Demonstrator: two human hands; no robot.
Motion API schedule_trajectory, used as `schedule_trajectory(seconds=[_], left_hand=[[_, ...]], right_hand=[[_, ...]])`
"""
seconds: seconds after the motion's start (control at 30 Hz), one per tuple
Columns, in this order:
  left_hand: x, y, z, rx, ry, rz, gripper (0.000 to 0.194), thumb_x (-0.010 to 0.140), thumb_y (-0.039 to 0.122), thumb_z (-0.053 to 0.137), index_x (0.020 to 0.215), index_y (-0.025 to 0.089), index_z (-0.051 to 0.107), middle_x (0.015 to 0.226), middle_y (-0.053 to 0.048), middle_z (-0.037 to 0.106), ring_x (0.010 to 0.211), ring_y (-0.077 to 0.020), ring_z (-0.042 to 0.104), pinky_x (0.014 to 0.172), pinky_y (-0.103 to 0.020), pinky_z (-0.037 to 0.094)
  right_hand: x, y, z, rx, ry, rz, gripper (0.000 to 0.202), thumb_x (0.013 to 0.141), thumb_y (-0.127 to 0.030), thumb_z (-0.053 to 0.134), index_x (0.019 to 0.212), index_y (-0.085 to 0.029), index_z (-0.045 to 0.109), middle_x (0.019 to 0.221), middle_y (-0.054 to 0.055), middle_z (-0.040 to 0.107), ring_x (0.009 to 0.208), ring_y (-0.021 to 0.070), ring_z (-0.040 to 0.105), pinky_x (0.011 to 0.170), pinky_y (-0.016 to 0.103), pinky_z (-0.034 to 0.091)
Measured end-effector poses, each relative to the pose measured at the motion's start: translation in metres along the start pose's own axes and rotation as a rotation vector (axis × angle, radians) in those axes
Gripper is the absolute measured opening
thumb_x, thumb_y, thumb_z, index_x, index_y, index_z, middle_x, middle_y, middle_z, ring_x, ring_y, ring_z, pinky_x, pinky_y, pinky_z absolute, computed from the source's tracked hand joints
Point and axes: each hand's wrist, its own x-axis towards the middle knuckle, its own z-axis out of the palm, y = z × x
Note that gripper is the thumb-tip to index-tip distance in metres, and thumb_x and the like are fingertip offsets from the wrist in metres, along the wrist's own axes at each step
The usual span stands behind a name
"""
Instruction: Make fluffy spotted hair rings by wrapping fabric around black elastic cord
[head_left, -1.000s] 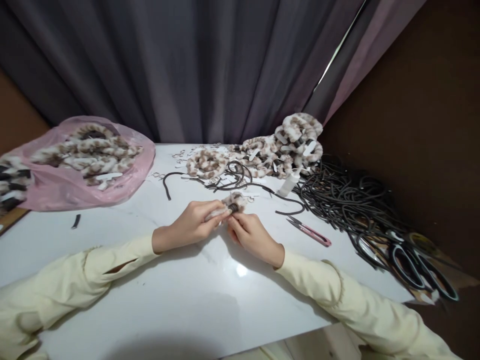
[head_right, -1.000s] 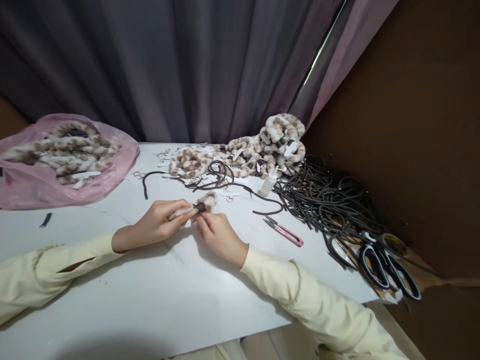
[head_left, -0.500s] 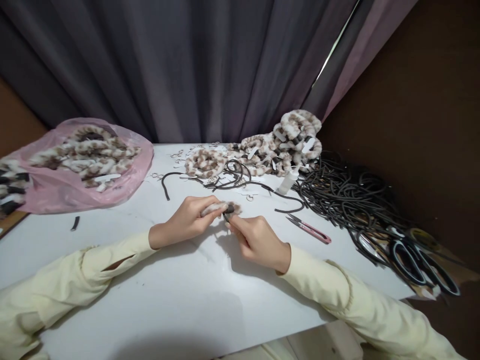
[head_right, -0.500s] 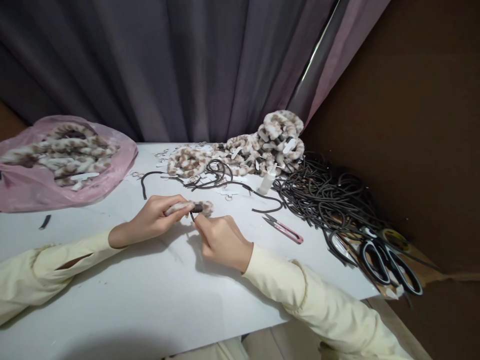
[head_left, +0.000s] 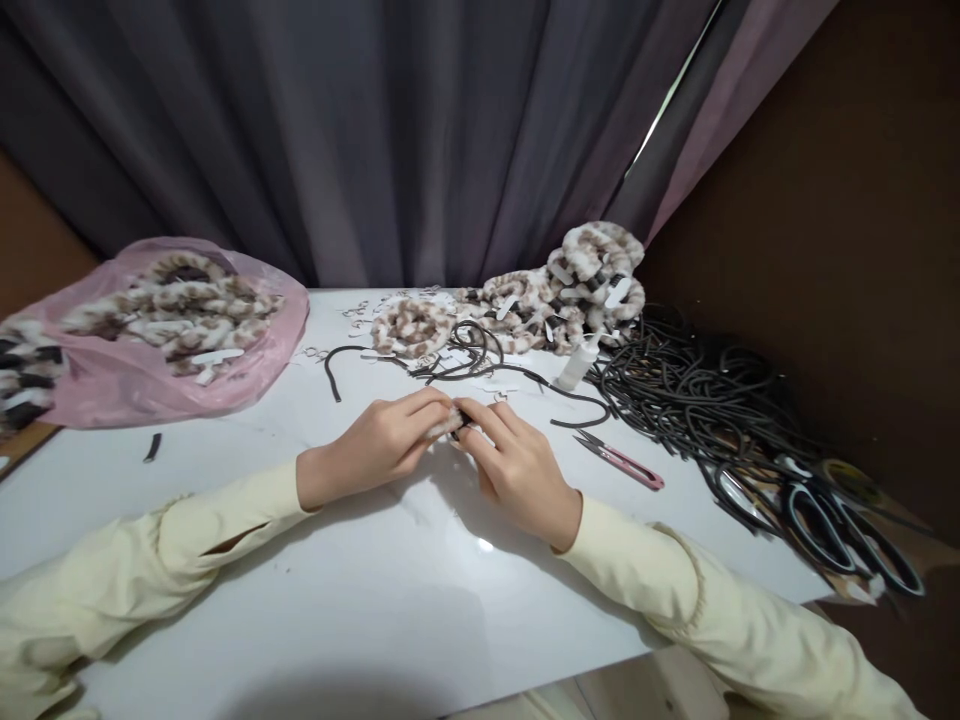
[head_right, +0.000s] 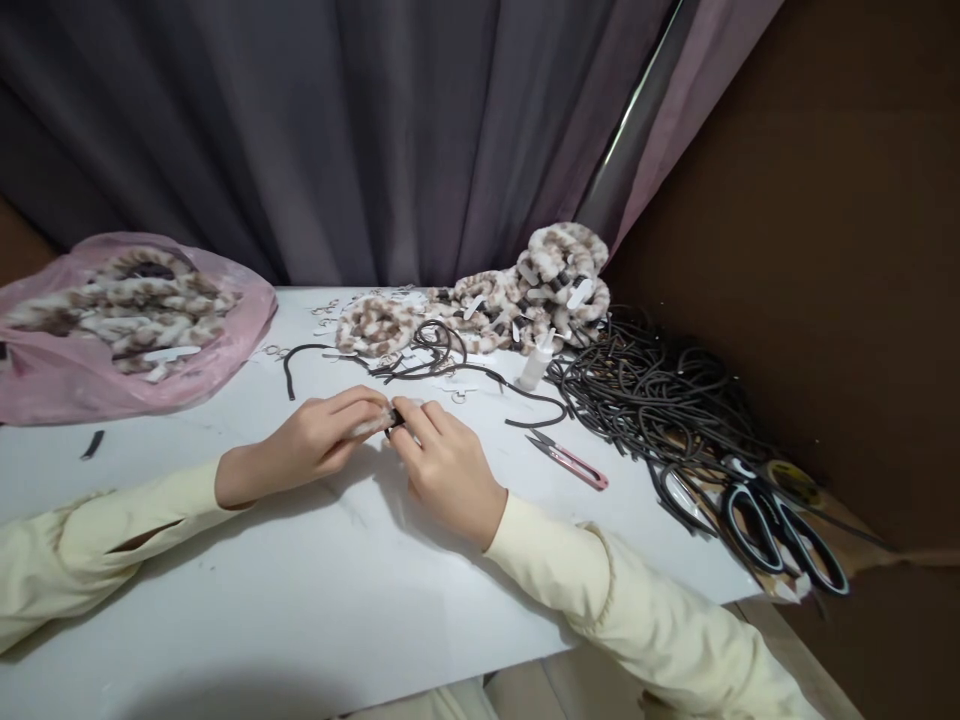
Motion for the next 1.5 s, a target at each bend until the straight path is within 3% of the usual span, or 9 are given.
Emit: schedule_trajectory(seconds=[0.17,0.3,0.5,0.6,0.77,1.0,1.13,1.3,1.5], left_hand=[[-0.003,-0.006,0.002,0.207,0.188,0.32,0.012,0.085,0.011,0.037,0.089,0.014,0.049,0.086,-0.011,0.065,0.072,-0.0153,0.061,0.058,-0.024,0.049],[-0.003,-0.007,-0.001,0.266,0.229,0.422,0.011,0.086,0.011,0.037,0.085,0.014,0.048,0.074,-0.009,0.065,0.052,-0.0125,0.057,0.047,-0.022,0.045],[-0.005,-0.005,-0.005,0.229,0.129,0.451,0.015,0.086,0.011,0.036,0.079,0.015,0.048,0.066,-0.006,0.063,0.05,-0.0122,0.054,0.044,-0.022,0.042],[-0.004,-0.002,-0.007,0.219,-0.002,0.461,0.019,0.087,0.012,0.035,0.075,0.016,0.049,0.06,-0.003,0.06,0.047,-0.0113,0.051,0.045,-0.022,0.04],[-0.004,0.002,-0.01,0.188,-0.034,0.47,0.024,0.088,0.014,0.034,0.073,0.017,0.051,0.058,-0.002,0.058,0.046,-0.0113,0.047,0.046,-0.023,0.039],[-0.009,0.0,-0.006,0.032,-0.141,0.276,0.029,0.092,0.02,0.027,0.086,0.016,0.055,0.068,-0.004,0.063,0.055,-0.0112,0.054,0.053,-0.02,0.044],[-0.012,-0.001,-0.002,-0.013,-0.08,0.272,0.033,0.092,0.019,0.022,0.088,0.015,0.055,0.074,-0.006,0.064,0.062,-0.0124,0.057,0.058,-0.021,0.047],[-0.011,0.001,0.0,-0.005,0.1,0.349,0.029,0.092,0.021,0.023,0.089,0.016,0.051,0.076,-0.008,0.065,0.065,-0.0137,0.06,0.06,-0.022,0.048],[-0.008,0.005,0.0,0.054,0.151,0.376,0.024,0.089,0.017,0.027,0.085,0.017,0.05,0.07,-0.007,0.064,0.06,-0.0138,0.059,0.056,-0.022,0.048]], right_hand=[[0.0,-0.002,-0.001,-0.026,0.047,-0.088,0.022,0.084,-0.007,0.038,0.078,-0.011,0.059,0.11,0.015,0.057,0.075,0.0199,0.044,0.062,0.032,0.04],[-0.001,-0.003,-0.001,-0.03,0.079,-0.139,0.021,0.083,-0.006,0.038,0.077,-0.011,0.058,0.11,0.016,0.058,0.072,0.0194,0.044,0.058,0.032,0.038],[0.0,0.001,-0.012,0.305,0.094,-0.094,0.004,0.082,-0.016,0.049,0.084,-0.013,0.051,0.106,0.013,0.06,0.077,0.0191,0.047,0.065,0.034,0.04],[0.005,0.009,-0.023,0.47,0.065,-0.054,0.016,0.078,-0.017,0.054,0.093,-0.015,0.049,0.096,0.009,0.063,0.09,0.0226,0.048,0.077,0.039,0.039],[0.01,0.02,-0.024,0.659,-0.082,-0.079,0.018,0.082,-0.015,0.049,0.1,-0.013,0.05,0.091,0.01,0.059,0.092,0.0197,0.05,0.08,0.035,0.043],[0.005,0.018,-0.016,0.548,-0.01,-0.238,0.019,0.083,-0.007,0.044,0.101,-0.01,0.051,0.093,0.012,0.061,0.084,0.0178,0.054,0.076,0.033,0.044],[0.005,0.017,-0.018,0.53,0.032,-0.246,0.024,0.084,-0.006,0.043,0.107,-0.009,0.049,0.095,0.013,0.062,0.084,0.0172,0.054,0.073,0.032,0.046],[0.005,0.017,-0.02,0.513,0.02,-0.242,0.028,0.084,-0.007,0.042,0.112,-0.01,0.046,0.097,0.013,0.062,0.085,0.0163,0.054,0.073,0.03,0.046],[0.003,0.017,-0.02,0.325,0.002,-0.316,0.033,0.075,0.0,0.038,0.104,-0.012,0.049,0.089,0.01,0.061,0.069,0.0153,0.049,0.061,0.028,0.041]])
